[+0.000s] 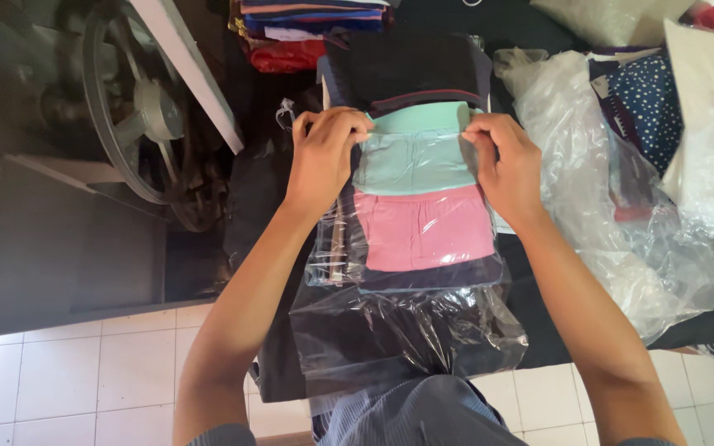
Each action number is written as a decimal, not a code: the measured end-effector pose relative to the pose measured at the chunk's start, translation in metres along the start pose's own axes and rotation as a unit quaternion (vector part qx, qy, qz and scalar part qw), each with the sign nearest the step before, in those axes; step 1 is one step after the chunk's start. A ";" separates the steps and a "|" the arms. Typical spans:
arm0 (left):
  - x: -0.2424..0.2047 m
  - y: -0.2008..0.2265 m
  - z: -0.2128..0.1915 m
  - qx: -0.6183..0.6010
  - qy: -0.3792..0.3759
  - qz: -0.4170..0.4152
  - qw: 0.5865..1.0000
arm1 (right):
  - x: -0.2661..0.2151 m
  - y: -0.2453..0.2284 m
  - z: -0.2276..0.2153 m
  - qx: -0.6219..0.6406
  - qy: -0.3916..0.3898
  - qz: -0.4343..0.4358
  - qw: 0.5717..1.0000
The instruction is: The person folds and stacks folded shorts in various colors, places them into a clear plastic bag, and seals the bag. The person then places a printed document on top of the packaged clothes and smooths it down.
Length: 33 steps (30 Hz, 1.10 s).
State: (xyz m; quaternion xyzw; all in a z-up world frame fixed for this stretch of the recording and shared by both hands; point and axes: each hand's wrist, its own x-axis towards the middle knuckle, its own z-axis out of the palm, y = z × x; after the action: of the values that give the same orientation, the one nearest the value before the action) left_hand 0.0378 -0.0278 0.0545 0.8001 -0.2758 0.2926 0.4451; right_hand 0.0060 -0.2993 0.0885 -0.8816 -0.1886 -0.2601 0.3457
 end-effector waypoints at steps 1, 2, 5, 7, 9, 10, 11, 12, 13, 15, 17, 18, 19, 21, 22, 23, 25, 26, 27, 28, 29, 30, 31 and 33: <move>0.000 -0.002 0.002 0.008 0.004 -0.003 1.000 | 0.002 0.002 0.001 -0.008 0.001 -0.005 1.000; 0.001 -0.005 0.004 0.016 0.004 0.000 1.000 | 0.005 0.003 0.002 -0.015 0.001 -0.008 1.000; 0.003 -0.013 0.008 0.043 -0.005 0.011 0.999 | 0.015 0.005 0.002 -0.020 -0.015 -0.005 1.000; 0.005 -0.015 0.009 0.068 -0.023 0.020 0.997 | 0.022 0.003 -0.003 -0.010 -0.035 -0.014 0.999; 0.004 -0.014 0.006 0.075 -0.058 0.017 0.995 | 0.027 -0.003 -0.010 0.009 -0.060 -0.035 0.998; 0.003 -0.012 0.003 0.078 -0.076 0.016 0.994 | 0.026 -0.007 -0.013 0.008 -0.058 -0.045 0.997; 0.001 -0.009 0.000 0.071 -0.086 0.019 0.994 | 0.024 -0.011 -0.014 0.007 -0.057 -0.055 0.997; 0.000 -0.006 -0.002 0.064 -0.094 0.023 0.993 | 0.021 -0.015 -0.016 0.005 -0.055 -0.065 0.996; -0.001 -0.003 -0.005 0.057 -0.103 0.027 0.993 | 0.019 -0.017 -0.018 -0.043 -0.034 -0.098 0.994; -0.002 0.004 -0.010 0.111 -0.093 0.083 0.986 | 0.013 -0.020 -0.018 -0.138 0.010 -0.162 0.977; -0.003 0.009 -0.015 0.140 -0.097 0.123 0.978 | 0.009 -0.016 -0.017 -0.022 -0.055 -0.042 0.997; -0.002 0.010 -0.018 0.143 -0.107 0.137 0.974 | 0.008 -0.013 -0.018 0.036 -0.086 0.019 0.996; 0.000 0.010 -0.020 0.145 -0.116 0.152 0.971 | 0.008 -0.009 -0.019 0.067 -0.113 0.062 0.989; 0.005 0.010 -0.021 0.131 -0.116 0.159 0.972 | 0.012 0.000 -0.022 0.126 -0.168 0.149 0.966; 0.007 0.009 -0.021 0.125 -0.116 0.163 0.972 | 0.014 0.004 -0.023 0.132 -0.192 0.140 0.962; 0.009 0.009 -0.019 0.125 -0.122 0.166 0.971 | 0.016 0.007 -0.027 0.139 -0.217 0.131 0.957; 0.016 0.008 -0.014 0.124 -0.133 0.173 0.968 | 0.020 0.009 -0.029 0.131 -0.237 0.121 0.955; 0.018 0.009 -0.011 0.171 -0.124 0.194 0.958 | 0.021 0.009 -0.028 0.116 -0.233 0.120 0.958; 0.019 0.010 -0.007 0.217 -0.114 0.215 0.945 | 0.022 0.008 -0.028 0.101 -0.230 0.118 0.961; 0.019 0.011 -0.006 0.263 -0.104 0.234 0.930 | 0.021 0.005 -0.026 0.093 -0.208 0.118 0.967; 0.020 0.011 -0.006 0.294 -0.104 0.254 0.915 | 0.020 0.001 -0.025 0.085 -0.185 0.117 0.972; 0.019 0.012 -0.006 0.326 -0.104 0.274 0.899 | 0.018 -0.002 -0.022 0.079 -0.162 0.116 0.977; 0.019 0.012 -0.008 0.358 -0.104 0.293 0.881 | 0.014 -0.006 -0.019 0.058 -0.125 0.085 0.987; 0.020 0.012 -0.013 0.363 -0.112 0.318 0.868 | 0.005 -0.015 -0.012 0.017 -0.052 0.019 0.998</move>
State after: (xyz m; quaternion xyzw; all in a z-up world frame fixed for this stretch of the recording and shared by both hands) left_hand 0.0401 -0.0257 0.0806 0.8016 -0.4377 0.4064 -0.0282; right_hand -0.0013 -0.2970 0.1065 -0.8912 -0.1938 -0.2041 0.3557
